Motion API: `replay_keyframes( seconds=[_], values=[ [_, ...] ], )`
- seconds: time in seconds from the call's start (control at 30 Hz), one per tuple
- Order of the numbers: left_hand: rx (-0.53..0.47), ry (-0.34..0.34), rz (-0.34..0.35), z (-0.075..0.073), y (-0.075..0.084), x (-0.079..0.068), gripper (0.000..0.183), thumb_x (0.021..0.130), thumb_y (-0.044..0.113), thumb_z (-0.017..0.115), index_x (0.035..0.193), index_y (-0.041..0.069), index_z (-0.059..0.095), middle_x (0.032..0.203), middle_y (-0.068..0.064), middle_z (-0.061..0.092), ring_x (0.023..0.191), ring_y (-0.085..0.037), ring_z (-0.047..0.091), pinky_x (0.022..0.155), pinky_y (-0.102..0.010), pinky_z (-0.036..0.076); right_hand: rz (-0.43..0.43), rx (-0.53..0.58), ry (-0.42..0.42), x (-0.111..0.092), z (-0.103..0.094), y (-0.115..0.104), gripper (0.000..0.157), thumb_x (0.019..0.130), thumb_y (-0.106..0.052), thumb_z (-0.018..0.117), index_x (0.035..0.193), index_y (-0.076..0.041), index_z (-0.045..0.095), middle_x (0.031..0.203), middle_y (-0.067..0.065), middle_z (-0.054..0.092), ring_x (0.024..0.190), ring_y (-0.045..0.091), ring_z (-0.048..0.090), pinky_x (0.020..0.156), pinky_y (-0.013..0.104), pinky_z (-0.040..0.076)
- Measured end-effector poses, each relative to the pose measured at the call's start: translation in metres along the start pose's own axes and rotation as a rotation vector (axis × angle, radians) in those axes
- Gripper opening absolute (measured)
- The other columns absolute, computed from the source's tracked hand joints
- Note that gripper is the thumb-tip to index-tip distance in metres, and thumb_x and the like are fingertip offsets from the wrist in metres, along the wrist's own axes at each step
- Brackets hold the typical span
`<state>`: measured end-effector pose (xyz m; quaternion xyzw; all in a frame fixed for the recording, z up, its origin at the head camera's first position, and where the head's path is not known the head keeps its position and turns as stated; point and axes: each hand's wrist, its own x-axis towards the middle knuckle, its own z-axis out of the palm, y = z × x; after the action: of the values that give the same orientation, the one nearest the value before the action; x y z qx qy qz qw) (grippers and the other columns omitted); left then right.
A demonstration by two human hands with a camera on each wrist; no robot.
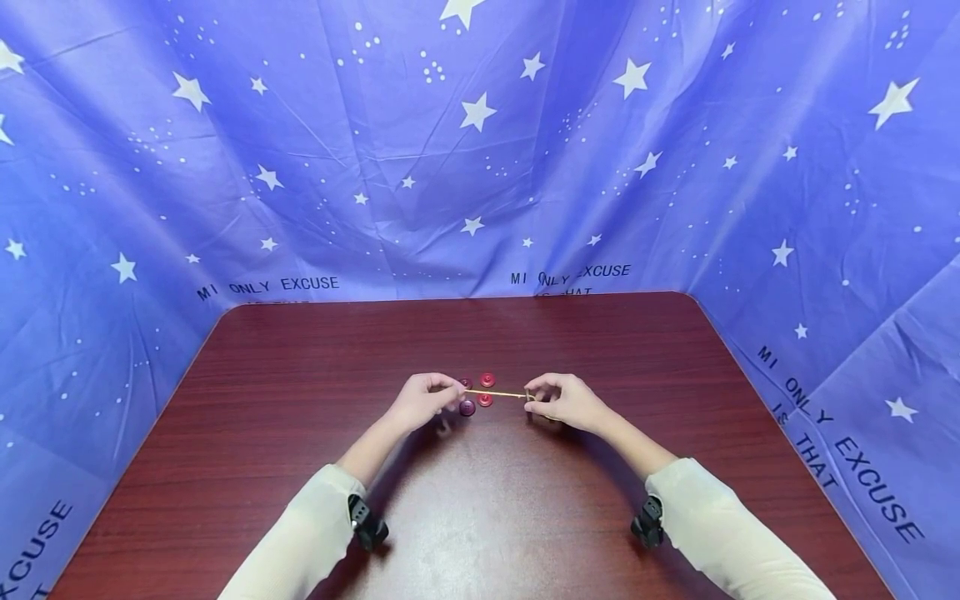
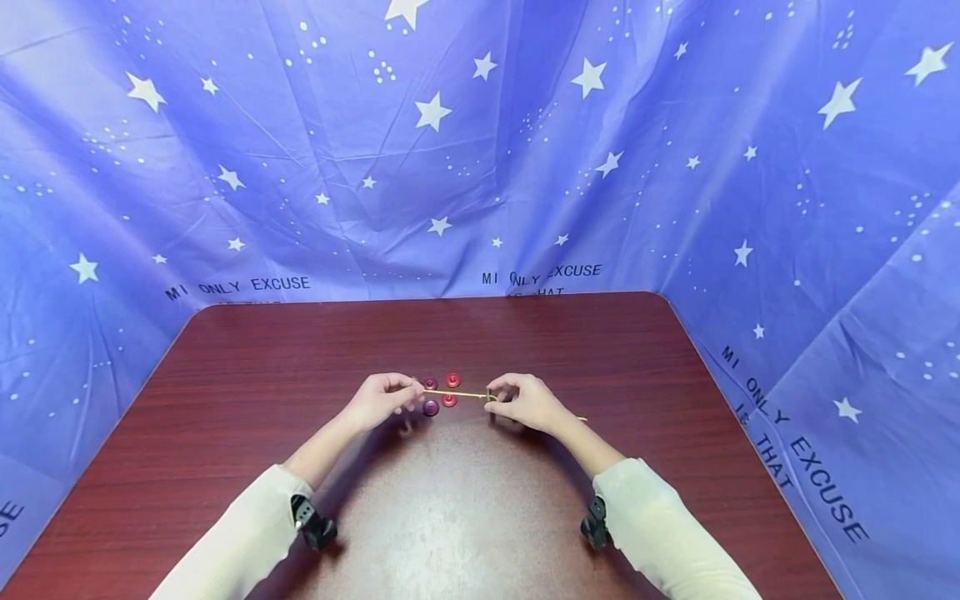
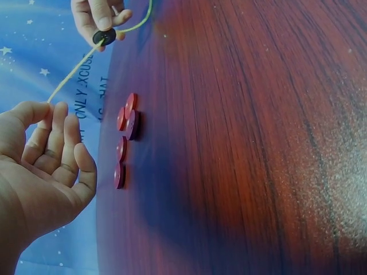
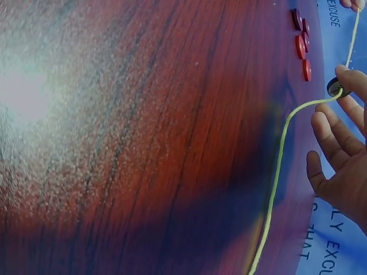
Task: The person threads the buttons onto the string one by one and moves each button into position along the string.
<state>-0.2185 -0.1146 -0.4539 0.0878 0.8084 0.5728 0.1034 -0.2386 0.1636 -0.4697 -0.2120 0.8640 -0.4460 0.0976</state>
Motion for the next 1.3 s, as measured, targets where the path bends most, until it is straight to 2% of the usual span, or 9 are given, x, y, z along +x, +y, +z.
replay_keyframes(
  seconds=[0.27, 0.43, 0.63, 0.73, 0.9, 1.1, 1.3],
  values=[
    [-0.005, 0.009, -0.015, -0.001, -0.008, 0.003, 0.02, 0.088, 0.014, 0.06, 0.094, -0.003, 0.069, 0.08, -0.017, 0.069, 0.063, -0.006, 0.058, 0.061, -0.028, 0.049, 0.014, -0.01, 0.013, 0.0, -0.002, 0.005, 0.032, 0.078, -0.018, 0.075, 0.105, -0.003, 0.066, 0.081, 0.005, 0.067, 0.057, 0.006, 0.052, 0.05, 0.02, 0.042],
    [0.004, 0.009, -0.014, -0.003, -0.01, 0.003, 0.02, 0.089, 0.012, 0.059, 0.097, -0.005, 0.068, 0.085, -0.021, 0.069, 0.066, -0.011, 0.06, 0.061, -0.031, 0.05, 0.047, -0.012, 0.021, 0.0, -0.004, 0.008, 0.033, 0.078, -0.018, 0.075, 0.106, -0.003, 0.066, 0.08, 0.005, 0.066, 0.054, 0.008, 0.051, 0.048, 0.021, 0.042],
    [0.024, 0.007, -0.009, -0.004, 0.01, -0.01, 0.021, 0.09, 0.007, 0.057, 0.098, -0.009, 0.066, 0.087, -0.03, 0.066, 0.072, -0.029, 0.062, 0.061, -0.033, 0.051, 0.07, 0.007, 0.006, -0.002, -0.005, 0.009, 0.034, 0.079, -0.018, 0.074, 0.108, -0.002, 0.065, 0.081, 0.006, 0.066, 0.053, 0.012, 0.053, 0.047, 0.023, 0.044],
    [0.035, 0.011, -0.008, -0.006, 0.019, -0.016, 0.022, 0.089, 0.006, 0.056, 0.098, -0.011, 0.065, 0.085, -0.03, 0.066, 0.071, -0.028, 0.063, 0.061, -0.032, 0.05, 0.07, -0.002, 0.007, -0.002, -0.006, 0.01, 0.033, 0.079, -0.018, 0.074, 0.107, -0.002, 0.065, 0.081, 0.005, 0.066, 0.053, 0.01, 0.052, 0.047, 0.023, 0.044],
    [0.051, 0.011, -0.01, -0.006, 0.022, -0.019, 0.023, 0.089, 0.007, 0.057, 0.1, -0.012, 0.065, 0.085, -0.028, 0.066, 0.069, -0.022, 0.062, 0.063, -0.035, 0.051, 0.073, -0.023, 0.01, -0.003, -0.009, 0.013, 0.033, 0.079, -0.017, 0.074, 0.107, -0.002, 0.066, 0.08, 0.004, 0.066, 0.052, 0.008, 0.052, 0.048, 0.022, 0.044],
    [0.042, 0.011, -0.011, -0.007, 0.021, -0.021, 0.022, 0.088, 0.006, 0.058, 0.099, -0.012, 0.065, 0.087, -0.03, 0.066, 0.075, -0.034, 0.063, 0.064, -0.04, 0.052, 0.078, -0.004, 0.002, -0.004, -0.01, 0.015, 0.034, 0.079, -0.016, 0.074, 0.107, 0.001, 0.065, 0.079, 0.007, 0.065, 0.053, 0.015, 0.055, 0.047, 0.023, 0.045],
    [0.025, -0.004, -0.01, -0.007, 0.02, -0.022, 0.023, 0.088, 0.006, 0.058, 0.099, -0.013, 0.064, 0.089, -0.032, 0.065, 0.079, -0.04, 0.062, 0.064, -0.038, 0.052, 0.068, 0.006, -0.007, -0.003, -0.011, 0.017, 0.034, 0.078, -0.015, 0.074, 0.106, 0.001, 0.065, 0.08, 0.01, 0.065, 0.054, 0.016, 0.055, 0.047, 0.023, 0.045]
  ],
)
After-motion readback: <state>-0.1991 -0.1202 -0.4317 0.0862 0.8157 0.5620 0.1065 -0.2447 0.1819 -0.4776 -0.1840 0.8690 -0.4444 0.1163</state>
